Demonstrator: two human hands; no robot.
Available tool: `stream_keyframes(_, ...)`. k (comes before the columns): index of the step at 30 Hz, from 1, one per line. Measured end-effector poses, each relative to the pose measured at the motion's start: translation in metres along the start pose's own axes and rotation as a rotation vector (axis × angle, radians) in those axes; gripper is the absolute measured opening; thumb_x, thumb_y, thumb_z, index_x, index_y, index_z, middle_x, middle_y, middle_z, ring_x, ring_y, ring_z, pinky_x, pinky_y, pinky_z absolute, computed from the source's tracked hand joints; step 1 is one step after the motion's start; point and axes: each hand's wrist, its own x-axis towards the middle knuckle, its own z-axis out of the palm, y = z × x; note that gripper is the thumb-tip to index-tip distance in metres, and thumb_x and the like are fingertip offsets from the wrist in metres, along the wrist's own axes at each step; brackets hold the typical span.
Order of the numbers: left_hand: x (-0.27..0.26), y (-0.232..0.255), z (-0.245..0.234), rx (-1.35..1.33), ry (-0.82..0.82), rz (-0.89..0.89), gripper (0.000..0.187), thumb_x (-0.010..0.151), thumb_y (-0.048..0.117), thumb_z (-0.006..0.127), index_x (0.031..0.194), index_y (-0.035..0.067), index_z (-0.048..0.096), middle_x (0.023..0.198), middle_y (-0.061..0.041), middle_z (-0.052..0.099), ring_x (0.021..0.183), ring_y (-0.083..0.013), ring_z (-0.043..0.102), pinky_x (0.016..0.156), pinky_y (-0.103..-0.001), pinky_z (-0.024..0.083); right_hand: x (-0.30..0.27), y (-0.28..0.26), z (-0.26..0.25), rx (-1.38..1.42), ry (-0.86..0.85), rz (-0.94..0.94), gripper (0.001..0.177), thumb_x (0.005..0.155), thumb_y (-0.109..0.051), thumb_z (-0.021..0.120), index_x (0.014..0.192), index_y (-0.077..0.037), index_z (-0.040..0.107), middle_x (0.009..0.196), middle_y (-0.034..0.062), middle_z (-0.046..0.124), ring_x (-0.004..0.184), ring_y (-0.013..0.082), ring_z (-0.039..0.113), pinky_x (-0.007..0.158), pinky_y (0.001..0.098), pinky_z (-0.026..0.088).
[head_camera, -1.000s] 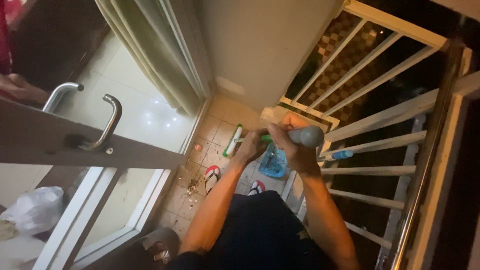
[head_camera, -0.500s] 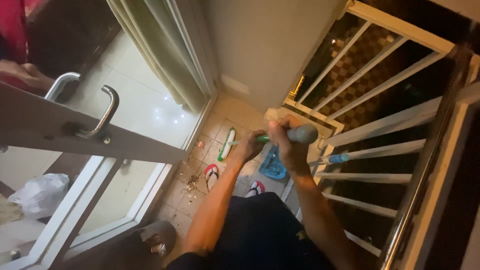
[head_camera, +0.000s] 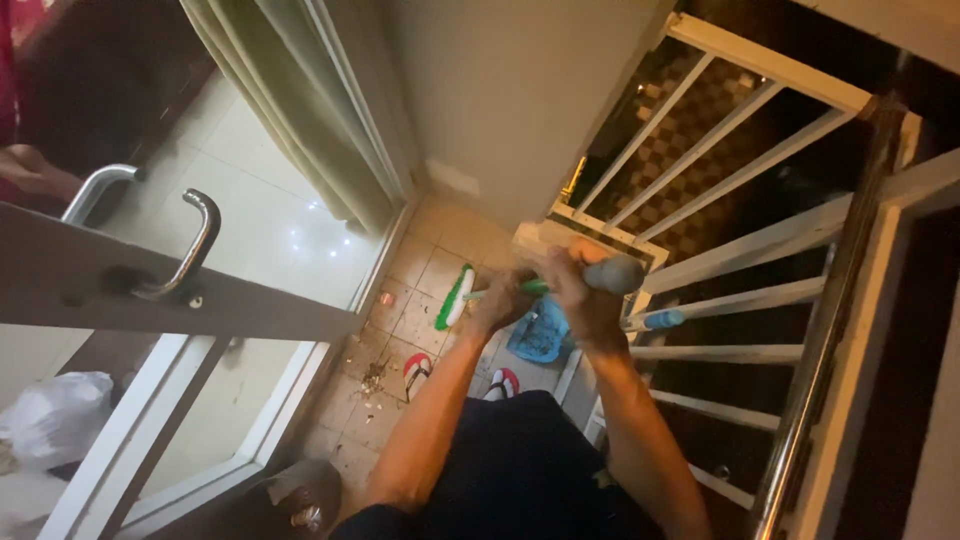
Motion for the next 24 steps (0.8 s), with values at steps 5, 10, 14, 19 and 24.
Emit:
stream_keyframes(5, -0.003, -0.020, 0.007, 0.023, 0.011, -0.058, 0.025, 0.086, 0.016, 0.069, 0.107, 0.002, 0.072, 0.102, -0.025, 0.073, 0.094, -0.0425, 0.071, 0.080, -0.049, 0.055, 0.000, 0.008, 0.004, -0.002, 0.033, -0.018, 0.030, 0.098, -0.006, 0.063, 0.070, -0.009, 0.052, 0.063, -0.0045, 0.050, 0.056, 0.0069, 0.046, 0.051, 0.0257, 0.038)
stream_keyframes(10, 0.002, -0.001, -0.005, 0.026, -0.132, -0.282, 0.023, 0.093, 0.020, 0.069, 0.110, 0.007, 0.076, 0.100, -0.027, 0.073, 0.098, -0.0417, 0.072, 0.084, -0.049, 0.055, 0.000, 0.013, 0.009, 0.168, -0.023, -0.009, 0.035, 0.103, -0.005, 0.062, 0.071, -0.008, 0.049, 0.065, -0.0040, 0.046, 0.057, 0.0071, 0.039, 0.053, 0.0261, 0.032)
stream_keyframes(14, 0.005, 0.020, -0.024, -0.053, -0.166, -0.149, 0.022, 0.090, 0.021, 0.069, 0.105, 0.005, 0.073, 0.098, -0.025, 0.074, 0.090, -0.0403, 0.072, 0.076, -0.049, 0.054, 0.005, 0.002, 0.020, 0.150, 0.035, 0.052, 0.025, 0.099, -0.006, 0.059, 0.075, -0.008, 0.052, 0.066, -0.0035, 0.050, 0.057, 0.0075, 0.044, 0.052, 0.0266, 0.035)
stream_keyframes(19, 0.004, 0.011, -0.032, -0.067, -0.235, -0.091, 0.024, 0.095, 0.027, 0.066, 0.103, 0.004, 0.069, 0.093, -0.022, 0.074, 0.083, -0.0374, 0.074, 0.068, -0.046, 0.055, 0.003, -0.001, 0.031, 0.084, 0.056, 0.021, 0.028, 0.100, -0.007, 0.060, 0.074, -0.009, 0.051, 0.066, -0.0034, 0.049, 0.058, 0.0075, 0.043, 0.052, 0.0263, 0.035)
stream_keyframes(24, 0.003, 0.008, -0.051, 0.062, -0.237, -0.065, 0.024, 0.093, 0.028, 0.071, 0.102, 0.005, 0.072, 0.087, -0.022, 0.073, 0.078, -0.0387, 0.071, 0.064, -0.048, 0.053, -0.001, -0.006, 0.050, 0.052, 0.067, -0.026, 0.031, 0.102, -0.007, 0.060, 0.072, -0.009, 0.049, 0.065, -0.0028, 0.048, 0.058, 0.0076, 0.044, 0.053, 0.0261, 0.035)
